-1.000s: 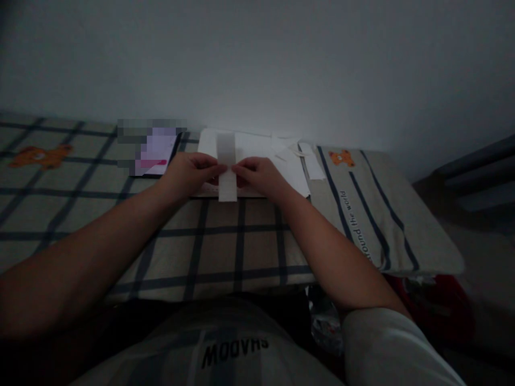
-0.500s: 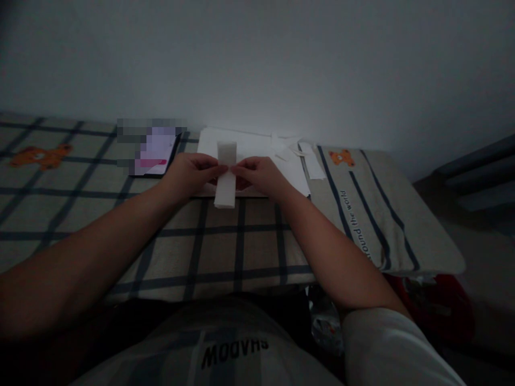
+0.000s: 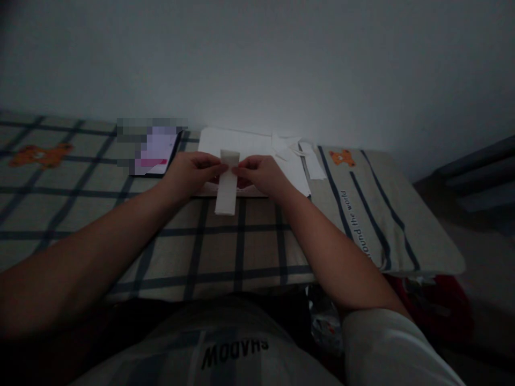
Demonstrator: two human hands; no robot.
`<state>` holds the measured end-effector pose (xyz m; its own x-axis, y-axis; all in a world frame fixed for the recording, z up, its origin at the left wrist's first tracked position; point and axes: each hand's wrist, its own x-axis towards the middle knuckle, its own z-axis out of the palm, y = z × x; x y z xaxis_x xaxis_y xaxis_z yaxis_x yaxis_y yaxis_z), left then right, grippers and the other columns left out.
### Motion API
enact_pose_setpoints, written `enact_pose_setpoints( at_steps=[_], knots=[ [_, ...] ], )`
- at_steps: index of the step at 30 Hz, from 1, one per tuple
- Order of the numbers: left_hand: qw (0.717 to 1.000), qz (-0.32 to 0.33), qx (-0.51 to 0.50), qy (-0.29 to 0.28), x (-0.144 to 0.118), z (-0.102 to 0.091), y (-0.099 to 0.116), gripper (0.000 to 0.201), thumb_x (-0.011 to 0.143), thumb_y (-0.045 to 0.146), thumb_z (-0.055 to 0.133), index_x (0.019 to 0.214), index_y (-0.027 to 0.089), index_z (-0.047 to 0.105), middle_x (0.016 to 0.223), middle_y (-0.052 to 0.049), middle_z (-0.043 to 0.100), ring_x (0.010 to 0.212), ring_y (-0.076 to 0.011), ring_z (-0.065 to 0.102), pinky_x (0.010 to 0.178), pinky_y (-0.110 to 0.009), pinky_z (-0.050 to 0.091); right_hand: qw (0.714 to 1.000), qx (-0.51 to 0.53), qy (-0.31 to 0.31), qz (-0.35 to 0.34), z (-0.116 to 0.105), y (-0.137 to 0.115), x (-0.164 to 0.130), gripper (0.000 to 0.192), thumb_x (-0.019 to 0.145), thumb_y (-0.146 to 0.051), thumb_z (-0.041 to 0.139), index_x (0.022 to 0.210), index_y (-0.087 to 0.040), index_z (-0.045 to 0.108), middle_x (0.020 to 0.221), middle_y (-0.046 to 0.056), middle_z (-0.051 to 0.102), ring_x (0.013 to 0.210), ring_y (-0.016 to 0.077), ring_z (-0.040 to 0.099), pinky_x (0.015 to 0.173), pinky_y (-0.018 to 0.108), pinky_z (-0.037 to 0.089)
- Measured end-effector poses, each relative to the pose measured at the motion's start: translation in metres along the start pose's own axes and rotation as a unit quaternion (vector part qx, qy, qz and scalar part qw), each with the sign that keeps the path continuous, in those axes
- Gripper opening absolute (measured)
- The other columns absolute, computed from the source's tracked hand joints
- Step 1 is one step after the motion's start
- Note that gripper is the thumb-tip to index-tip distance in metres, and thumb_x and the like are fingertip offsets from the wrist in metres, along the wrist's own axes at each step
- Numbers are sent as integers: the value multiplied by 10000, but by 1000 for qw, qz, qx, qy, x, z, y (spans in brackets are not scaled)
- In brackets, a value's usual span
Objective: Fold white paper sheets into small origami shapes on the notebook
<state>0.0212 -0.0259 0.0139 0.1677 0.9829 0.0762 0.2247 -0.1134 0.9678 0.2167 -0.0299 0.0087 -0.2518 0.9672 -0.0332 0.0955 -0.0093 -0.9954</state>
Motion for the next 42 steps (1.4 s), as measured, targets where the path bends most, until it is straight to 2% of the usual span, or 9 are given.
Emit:
enact_pose_setpoints(
  at_steps=[8,15,21,26,31,37,42],
  knots=[
    [999,-14,-25,-17,0,-2,-3,111,768,242,828,771,157,758,719,-33,759,654,-152,711,673,-276,601,999,17,19,-34,-3,9,7,314,798,-491,803,852,-188,743,801,22,754,757,147,718,832,356,629],
    [999,-35,-34,-23,-1,0,-1,131,746,251,837,740,159,744,698,-33,754,657,-161,719,680,-289,615,998,-34,29,-52,-5,7,6,319,792,-499,806,838,-189,742,757,24,745,727,157,710,796,362,626],
    [999,-25,-43,-5,-1,0,-2,154,730,247,852,724,158,727,689,-24,746,656,-155,716,659,-268,602,998,-14,26,-56,-2,5,4,278,766,-435,830,828,-187,720,759,11,730,725,141,697,796,342,618],
    [999,-28,-41,-8,-1,1,-1,161,727,239,850,717,160,710,680,-23,738,646,-154,707,638,-265,594,998,-27,44,-47,-2,6,4,301,814,-481,790,822,-190,711,724,14,719,697,140,692,767,337,615],
    [1000,-11,-20,18,-3,1,2,151,782,255,816,768,156,703,723,-24,742,679,-153,716,679,-279,605,999,0,17,-33,-2,4,3,306,845,-490,766,856,-186,729,756,23,731,684,138,696,754,346,618],
    [997,18,-35,67,-2,1,2,145,813,218,773,761,162,650,710,-1,715,664,-133,704,671,-257,607,998,23,-47,23,0,6,2,179,803,-341,819,801,-180,740,752,34,750,673,143,698,743,345,627],
    [991,24,-74,110,-1,5,2,147,820,168,748,770,173,610,729,18,707,654,-112,694,662,-244,608,997,52,-51,34,0,5,2,93,773,-241,816,809,-189,747,764,15,761,683,131,695,744,310,619]
  ],
)
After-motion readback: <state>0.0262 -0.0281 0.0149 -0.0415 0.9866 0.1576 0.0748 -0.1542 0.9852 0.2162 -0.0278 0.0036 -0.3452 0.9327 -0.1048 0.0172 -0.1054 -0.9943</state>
